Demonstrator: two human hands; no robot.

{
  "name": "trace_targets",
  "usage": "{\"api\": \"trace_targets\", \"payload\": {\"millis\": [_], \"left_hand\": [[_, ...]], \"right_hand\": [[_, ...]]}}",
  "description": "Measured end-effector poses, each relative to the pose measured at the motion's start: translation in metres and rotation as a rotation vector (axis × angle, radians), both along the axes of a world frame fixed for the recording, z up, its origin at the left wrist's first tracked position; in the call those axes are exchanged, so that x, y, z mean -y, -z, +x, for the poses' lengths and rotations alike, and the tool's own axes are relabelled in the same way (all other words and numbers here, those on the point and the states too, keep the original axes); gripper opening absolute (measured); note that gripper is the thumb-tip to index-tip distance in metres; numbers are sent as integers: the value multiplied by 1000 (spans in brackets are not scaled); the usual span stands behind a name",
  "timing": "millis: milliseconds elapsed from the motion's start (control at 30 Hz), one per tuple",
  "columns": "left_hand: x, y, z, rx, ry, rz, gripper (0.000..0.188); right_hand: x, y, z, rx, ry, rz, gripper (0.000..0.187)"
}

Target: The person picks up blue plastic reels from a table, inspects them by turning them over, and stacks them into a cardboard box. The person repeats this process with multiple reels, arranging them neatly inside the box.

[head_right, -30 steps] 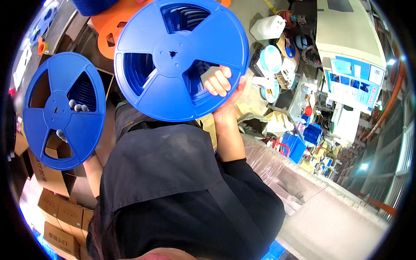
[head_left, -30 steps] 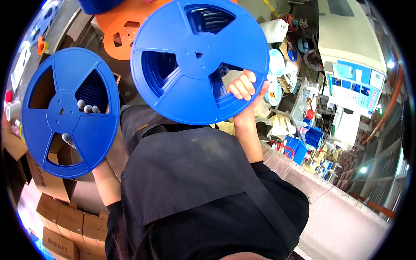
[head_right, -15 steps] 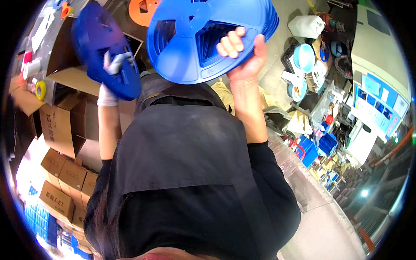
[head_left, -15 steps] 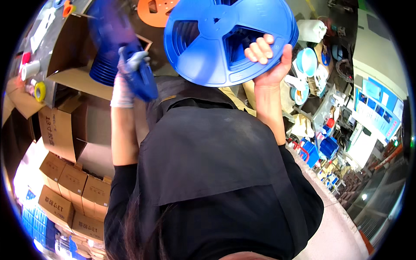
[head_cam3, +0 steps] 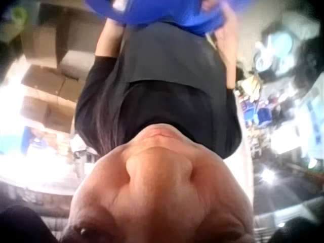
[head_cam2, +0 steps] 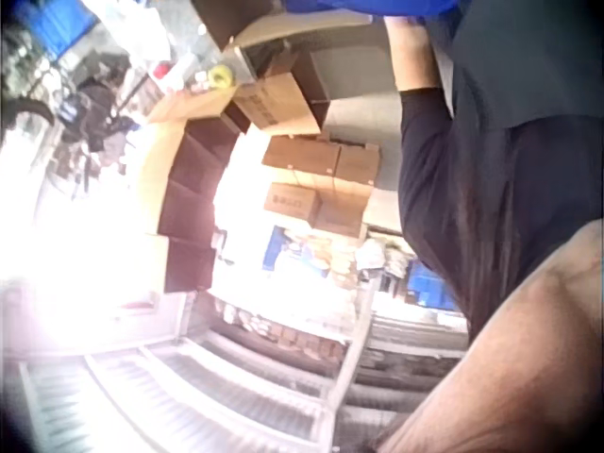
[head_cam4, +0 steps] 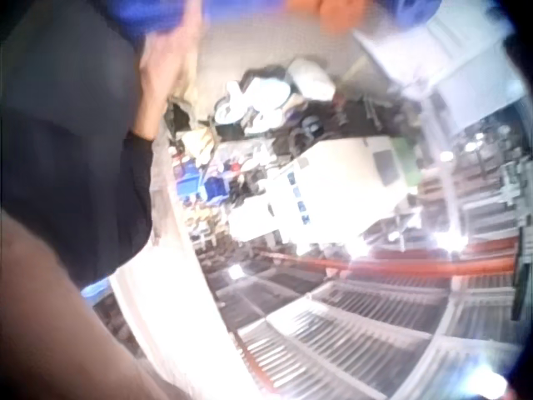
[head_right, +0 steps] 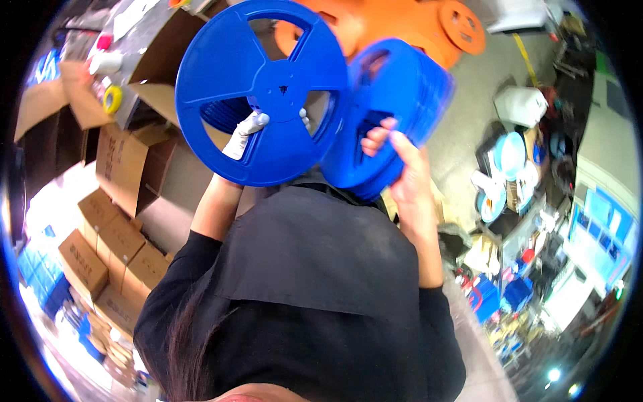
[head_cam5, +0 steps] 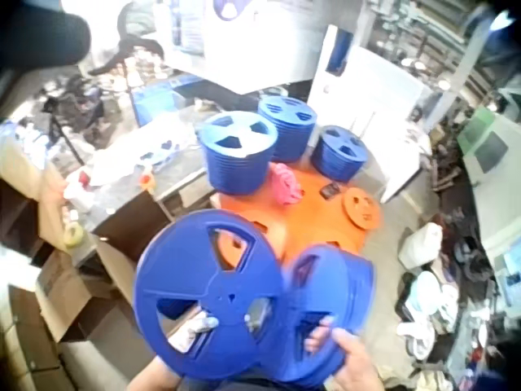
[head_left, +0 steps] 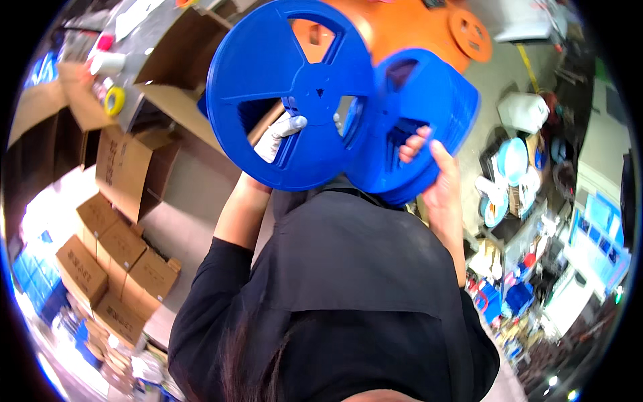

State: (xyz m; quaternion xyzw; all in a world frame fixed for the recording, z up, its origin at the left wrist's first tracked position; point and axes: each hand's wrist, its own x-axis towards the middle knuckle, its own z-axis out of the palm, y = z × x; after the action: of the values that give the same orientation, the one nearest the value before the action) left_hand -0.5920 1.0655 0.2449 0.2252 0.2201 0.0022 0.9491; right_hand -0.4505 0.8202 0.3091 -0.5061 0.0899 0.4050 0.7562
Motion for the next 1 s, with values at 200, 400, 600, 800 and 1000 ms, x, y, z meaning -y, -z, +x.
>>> {"api": "trace_targets", "payload": {"millis": [200,400,600,800,1000], "left_hand": [[-7,12,-10,260,-75,-392,83],[1,29,14,526,-42,-662,81],[0,27,33,556,-28,-719,81],[-3,41,42,598,-81,-640,81],[-2,23,28,329,-161,-494,78]], "right_hand": [[32,11,6,-12,211,-7,31],[53,19,6,-9,227,56,30],[53,13,6,5,214,75,32],[56,15,4,-24,210,189,31],[77,13,10,21,195,470,31]]}}
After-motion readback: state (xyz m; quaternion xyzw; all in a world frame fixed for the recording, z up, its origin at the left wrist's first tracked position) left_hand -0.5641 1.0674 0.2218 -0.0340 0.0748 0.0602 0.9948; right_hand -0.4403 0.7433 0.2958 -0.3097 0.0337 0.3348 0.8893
